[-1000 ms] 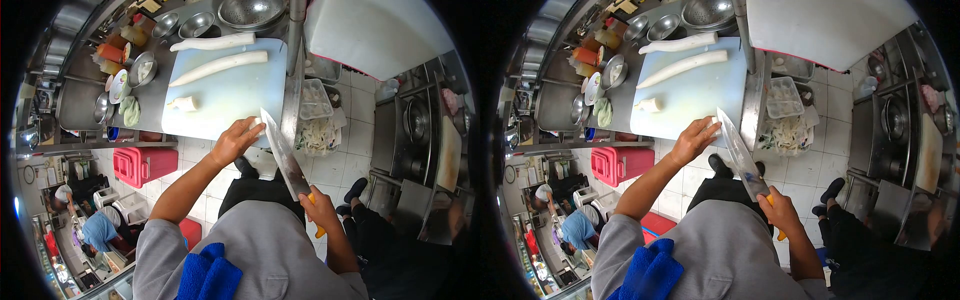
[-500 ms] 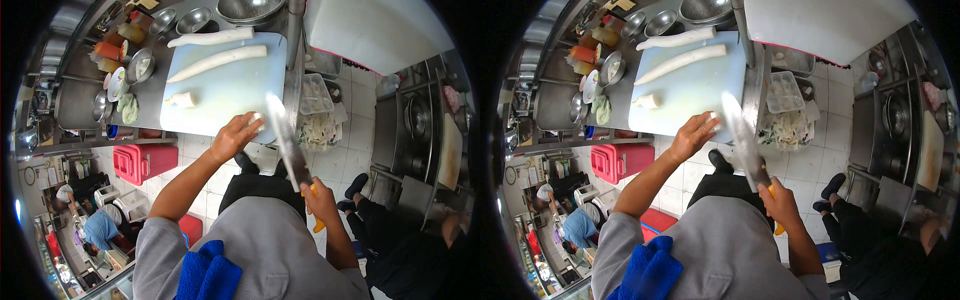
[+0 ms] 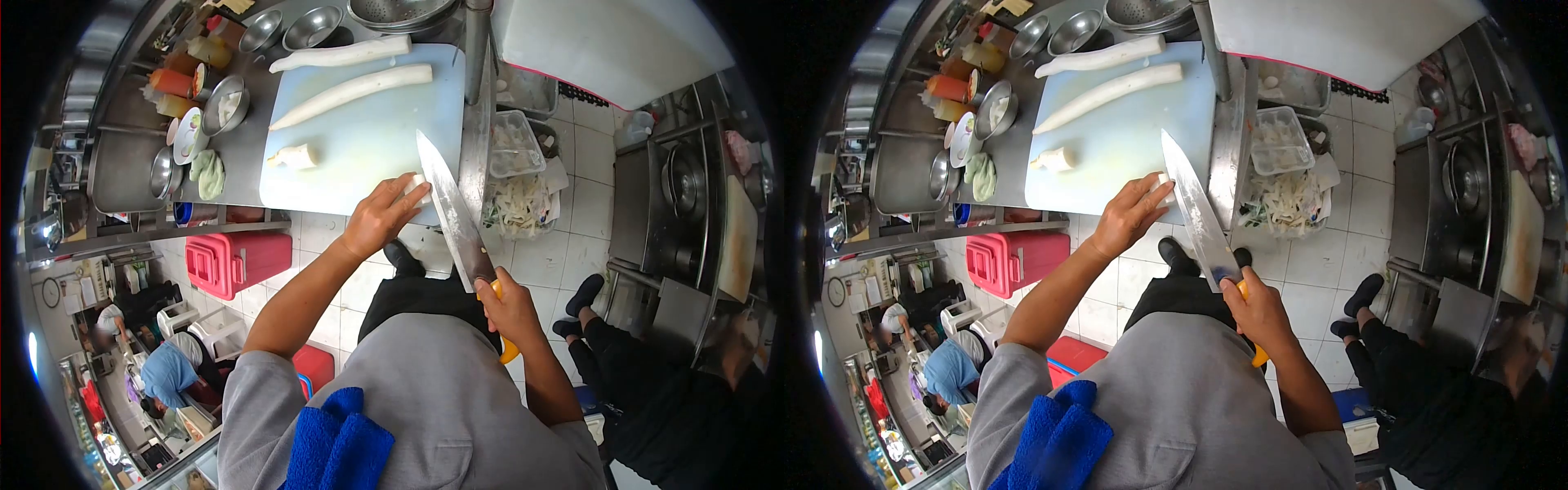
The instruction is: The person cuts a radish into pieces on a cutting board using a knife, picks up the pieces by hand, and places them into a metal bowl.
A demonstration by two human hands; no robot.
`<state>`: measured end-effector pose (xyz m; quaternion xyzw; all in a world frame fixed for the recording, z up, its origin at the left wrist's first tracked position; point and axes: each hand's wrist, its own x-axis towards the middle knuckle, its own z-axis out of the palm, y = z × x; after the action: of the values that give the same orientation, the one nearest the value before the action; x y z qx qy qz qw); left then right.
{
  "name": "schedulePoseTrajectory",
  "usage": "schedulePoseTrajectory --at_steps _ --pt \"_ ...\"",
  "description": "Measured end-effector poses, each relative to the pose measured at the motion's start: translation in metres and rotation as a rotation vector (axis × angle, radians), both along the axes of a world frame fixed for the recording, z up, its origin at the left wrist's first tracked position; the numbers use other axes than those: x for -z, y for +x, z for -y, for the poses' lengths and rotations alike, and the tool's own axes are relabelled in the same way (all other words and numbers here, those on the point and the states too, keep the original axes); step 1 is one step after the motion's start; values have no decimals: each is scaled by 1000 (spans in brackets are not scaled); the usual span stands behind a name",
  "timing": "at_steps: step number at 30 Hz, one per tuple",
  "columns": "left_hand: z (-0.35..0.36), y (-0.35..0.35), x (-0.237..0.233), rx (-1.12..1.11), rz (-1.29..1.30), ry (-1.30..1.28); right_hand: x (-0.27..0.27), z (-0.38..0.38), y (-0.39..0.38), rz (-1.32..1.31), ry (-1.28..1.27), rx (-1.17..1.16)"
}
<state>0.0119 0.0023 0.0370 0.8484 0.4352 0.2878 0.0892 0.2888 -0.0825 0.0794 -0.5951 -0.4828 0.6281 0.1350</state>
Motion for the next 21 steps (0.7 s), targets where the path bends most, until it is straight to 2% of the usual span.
schedulePoseTrajectory --at_steps 9,21 --pt "-2 3 -2 -6 -8 51 -7 2 1 80 18 -33" --pt "-3 1 3 8 17 53 -9 -3 0 61 12 -63"
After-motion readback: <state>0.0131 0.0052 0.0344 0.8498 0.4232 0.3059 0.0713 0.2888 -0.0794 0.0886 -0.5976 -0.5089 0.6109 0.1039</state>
